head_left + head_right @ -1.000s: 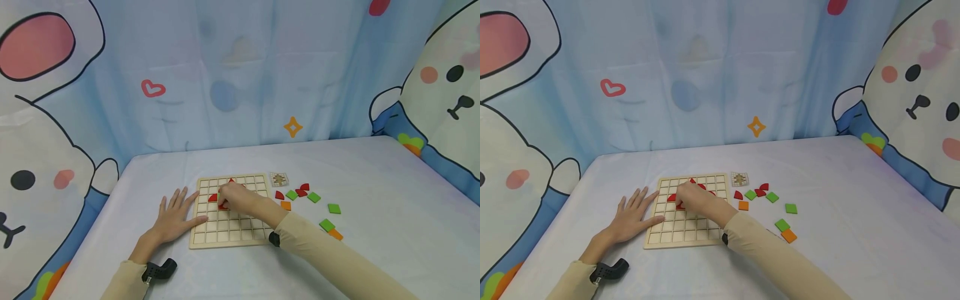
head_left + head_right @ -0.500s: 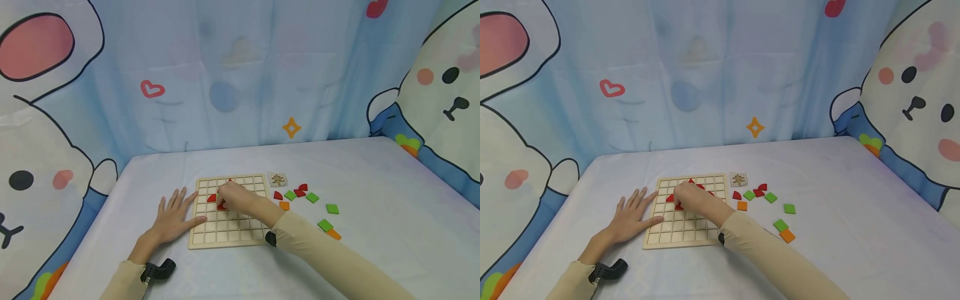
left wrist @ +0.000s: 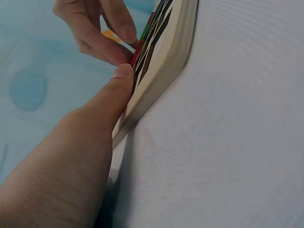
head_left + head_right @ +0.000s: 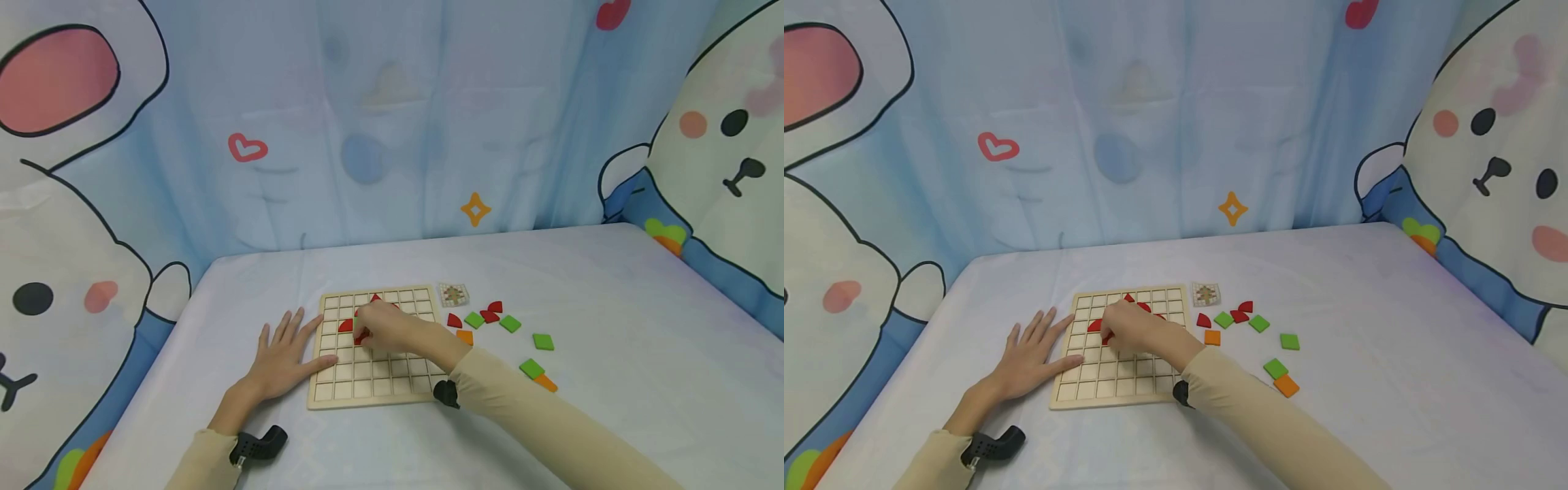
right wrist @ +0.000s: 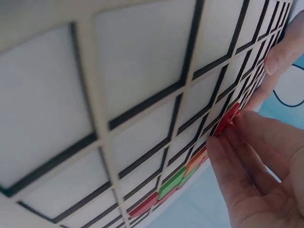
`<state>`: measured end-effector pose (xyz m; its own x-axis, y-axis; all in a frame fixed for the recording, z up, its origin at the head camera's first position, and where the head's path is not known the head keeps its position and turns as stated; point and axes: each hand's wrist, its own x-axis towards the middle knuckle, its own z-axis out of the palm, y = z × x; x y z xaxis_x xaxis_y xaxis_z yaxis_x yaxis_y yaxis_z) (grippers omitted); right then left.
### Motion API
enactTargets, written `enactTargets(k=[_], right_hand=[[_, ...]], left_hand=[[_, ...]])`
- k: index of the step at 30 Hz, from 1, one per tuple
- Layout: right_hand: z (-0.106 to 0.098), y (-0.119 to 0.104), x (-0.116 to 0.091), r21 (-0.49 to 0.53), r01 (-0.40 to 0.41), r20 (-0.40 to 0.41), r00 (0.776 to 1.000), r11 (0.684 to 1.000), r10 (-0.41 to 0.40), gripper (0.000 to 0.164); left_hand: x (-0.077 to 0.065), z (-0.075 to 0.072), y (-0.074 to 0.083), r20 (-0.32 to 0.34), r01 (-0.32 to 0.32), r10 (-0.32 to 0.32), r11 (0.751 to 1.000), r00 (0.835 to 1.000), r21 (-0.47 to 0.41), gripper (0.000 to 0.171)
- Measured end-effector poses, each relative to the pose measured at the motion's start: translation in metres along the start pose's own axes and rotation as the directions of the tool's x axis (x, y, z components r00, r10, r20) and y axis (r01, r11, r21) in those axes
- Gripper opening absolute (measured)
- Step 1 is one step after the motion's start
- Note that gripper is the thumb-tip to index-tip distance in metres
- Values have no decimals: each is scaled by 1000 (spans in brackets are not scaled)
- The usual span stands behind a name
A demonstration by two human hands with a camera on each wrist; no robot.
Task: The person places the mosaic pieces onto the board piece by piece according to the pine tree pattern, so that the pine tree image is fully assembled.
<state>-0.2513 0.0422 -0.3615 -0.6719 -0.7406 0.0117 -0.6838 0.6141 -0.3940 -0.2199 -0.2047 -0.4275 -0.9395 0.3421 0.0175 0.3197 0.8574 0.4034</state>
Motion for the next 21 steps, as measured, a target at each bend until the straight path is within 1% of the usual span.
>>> enactTargets(k=[2, 4, 7, 10, 13, 17, 21], right_hand=[[-1, 4, -3, 30, 28, 4, 1000, 999, -28, 15], [-4, 8, -8, 73, 39, 5, 999, 997, -39, 16], [-9, 14, -18, 150, 16, 15, 1000, 989, -18, 18], [-15, 19, -32, 224, -27, 14, 1000, 974, 25, 19], [-21, 25, -50, 277, -47, -4, 999, 960, 51, 19], [-30, 35, -83, 330, -67, -22, 997, 942, 78, 17], [-40, 49, -118, 330, -85, -32, 994, 940, 101, 14]], left_hand=[[0, 0, 1, 3, 2, -2, 1000, 1000, 0, 92], [0, -1, 2, 0, 0, 0, 1000, 1000, 0, 91], [-1, -2, 4, -3, 6, -6, 1000, 1000, 4, 91], [-1, -3, 5, -1, 13, -13, 1000, 1000, 10, 91], [-1, -3, 5, -5, 16, -16, 1000, 1000, 9, 92], [-1, 0, 3, -22, -1, 1, 1000, 1000, 4, 92], [-1, 2, 1, -36, -13, 13, 1000, 999, 2, 92]])
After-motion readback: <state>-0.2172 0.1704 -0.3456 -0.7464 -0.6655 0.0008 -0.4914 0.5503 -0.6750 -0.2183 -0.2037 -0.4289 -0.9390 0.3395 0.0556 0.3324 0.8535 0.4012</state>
